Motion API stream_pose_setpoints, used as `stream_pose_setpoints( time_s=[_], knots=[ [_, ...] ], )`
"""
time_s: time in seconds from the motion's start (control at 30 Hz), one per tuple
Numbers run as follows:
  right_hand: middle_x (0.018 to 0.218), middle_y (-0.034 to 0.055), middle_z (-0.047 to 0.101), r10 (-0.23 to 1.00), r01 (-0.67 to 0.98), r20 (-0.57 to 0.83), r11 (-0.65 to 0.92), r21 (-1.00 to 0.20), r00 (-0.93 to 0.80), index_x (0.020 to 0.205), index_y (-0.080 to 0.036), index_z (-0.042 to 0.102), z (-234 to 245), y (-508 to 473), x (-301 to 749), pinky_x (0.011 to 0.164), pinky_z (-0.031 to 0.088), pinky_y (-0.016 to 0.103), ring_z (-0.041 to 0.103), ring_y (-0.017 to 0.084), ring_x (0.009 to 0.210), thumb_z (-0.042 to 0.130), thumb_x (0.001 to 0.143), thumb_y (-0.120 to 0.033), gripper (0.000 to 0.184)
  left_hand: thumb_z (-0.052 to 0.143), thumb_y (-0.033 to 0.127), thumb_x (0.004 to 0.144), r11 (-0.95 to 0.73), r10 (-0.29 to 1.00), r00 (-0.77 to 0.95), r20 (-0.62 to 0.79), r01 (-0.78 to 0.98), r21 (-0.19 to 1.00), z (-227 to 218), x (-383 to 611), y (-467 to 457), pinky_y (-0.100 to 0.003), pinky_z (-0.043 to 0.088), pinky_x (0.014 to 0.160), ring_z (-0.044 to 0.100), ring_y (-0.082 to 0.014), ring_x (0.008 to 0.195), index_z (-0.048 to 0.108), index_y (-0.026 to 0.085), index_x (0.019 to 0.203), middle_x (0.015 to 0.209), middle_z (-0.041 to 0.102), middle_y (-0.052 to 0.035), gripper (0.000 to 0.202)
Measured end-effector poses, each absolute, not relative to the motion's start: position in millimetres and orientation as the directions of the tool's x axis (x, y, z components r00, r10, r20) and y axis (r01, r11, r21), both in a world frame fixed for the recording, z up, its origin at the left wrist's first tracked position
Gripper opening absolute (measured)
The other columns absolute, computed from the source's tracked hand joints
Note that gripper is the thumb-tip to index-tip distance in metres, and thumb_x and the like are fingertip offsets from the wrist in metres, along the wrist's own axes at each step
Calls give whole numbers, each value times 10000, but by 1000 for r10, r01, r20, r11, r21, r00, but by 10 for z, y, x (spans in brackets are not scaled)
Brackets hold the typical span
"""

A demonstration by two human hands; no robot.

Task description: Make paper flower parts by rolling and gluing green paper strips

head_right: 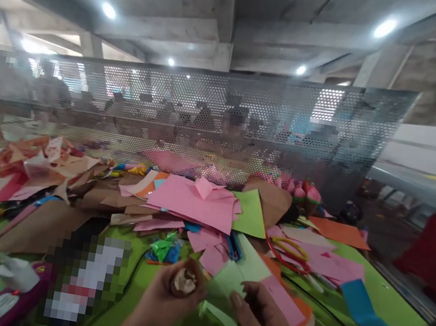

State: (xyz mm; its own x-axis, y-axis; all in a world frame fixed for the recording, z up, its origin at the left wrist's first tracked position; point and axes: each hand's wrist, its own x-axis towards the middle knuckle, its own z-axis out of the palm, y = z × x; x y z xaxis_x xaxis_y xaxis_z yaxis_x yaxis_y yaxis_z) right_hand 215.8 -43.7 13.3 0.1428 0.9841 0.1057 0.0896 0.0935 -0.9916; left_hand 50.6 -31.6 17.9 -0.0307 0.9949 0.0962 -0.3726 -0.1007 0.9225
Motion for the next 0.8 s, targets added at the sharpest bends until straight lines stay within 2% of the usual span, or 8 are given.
stream_pose_setpoints(
  time_s=[0.17,0.27,0.33,0.47,0.63,0.8],
  knots=[
    [614,18,573,992,151,36,18,-988,121,699,-229,669,154,-414,2189,520,400,295,504,196,578,755,656,-589,372,781,231,472,-62,997,16,74,-388,919,172,530,-310,-225,371,518,402,-97,535,530,174,487,516,454,39,257],
    [583,2,538,992,155,79,64,-986,95,668,-213,660,185,-430,2183,512,369,274,457,164,555,759,670,-574,375,725,169,532,-83,994,36,102,-356,931,145,487,-341,-203,338,513,410,-86,535,571,161,544,537,488,41,155],
    [586,-5,533,991,121,102,91,-989,91,662,-198,650,207,-462,2153,507,349,263,442,150,552,772,656,-576,397,722,139,563,-128,987,45,152,-342,931,110,455,-357,-195,368,529,457,-95,556,616,156,596,567,545,35,113],
    [630,-24,537,983,34,99,95,-995,155,811,-193,667,203,-502,2089,527,349,251,449,139,574,804,648,-555,420,780,165,555,-117,990,40,136,-305,945,30,416,-357,-201,432,564,518,-112,570,663,152,614,595,602,25,131],
    [630,-14,554,995,-39,46,49,-998,83,711,-178,613,149,-495,2098,564,359,258,479,148,596,841,603,-558,457,769,170,613,-174,975,96,202,-241,955,-60,385,-357,-198,466,604,564,-125,617,684,146,657,642,649,13,99],
    [663,-13,564,996,-52,53,57,-997,65,783,-183,633,128,-497,2099,584,354,258,497,159,630,802,656,-574,444,810,234,586,-165,981,65,183,-225,960,-42,376,-373,-216,481,584,580,-141,595,695,148,679,631,662,4,172]
  ],
)
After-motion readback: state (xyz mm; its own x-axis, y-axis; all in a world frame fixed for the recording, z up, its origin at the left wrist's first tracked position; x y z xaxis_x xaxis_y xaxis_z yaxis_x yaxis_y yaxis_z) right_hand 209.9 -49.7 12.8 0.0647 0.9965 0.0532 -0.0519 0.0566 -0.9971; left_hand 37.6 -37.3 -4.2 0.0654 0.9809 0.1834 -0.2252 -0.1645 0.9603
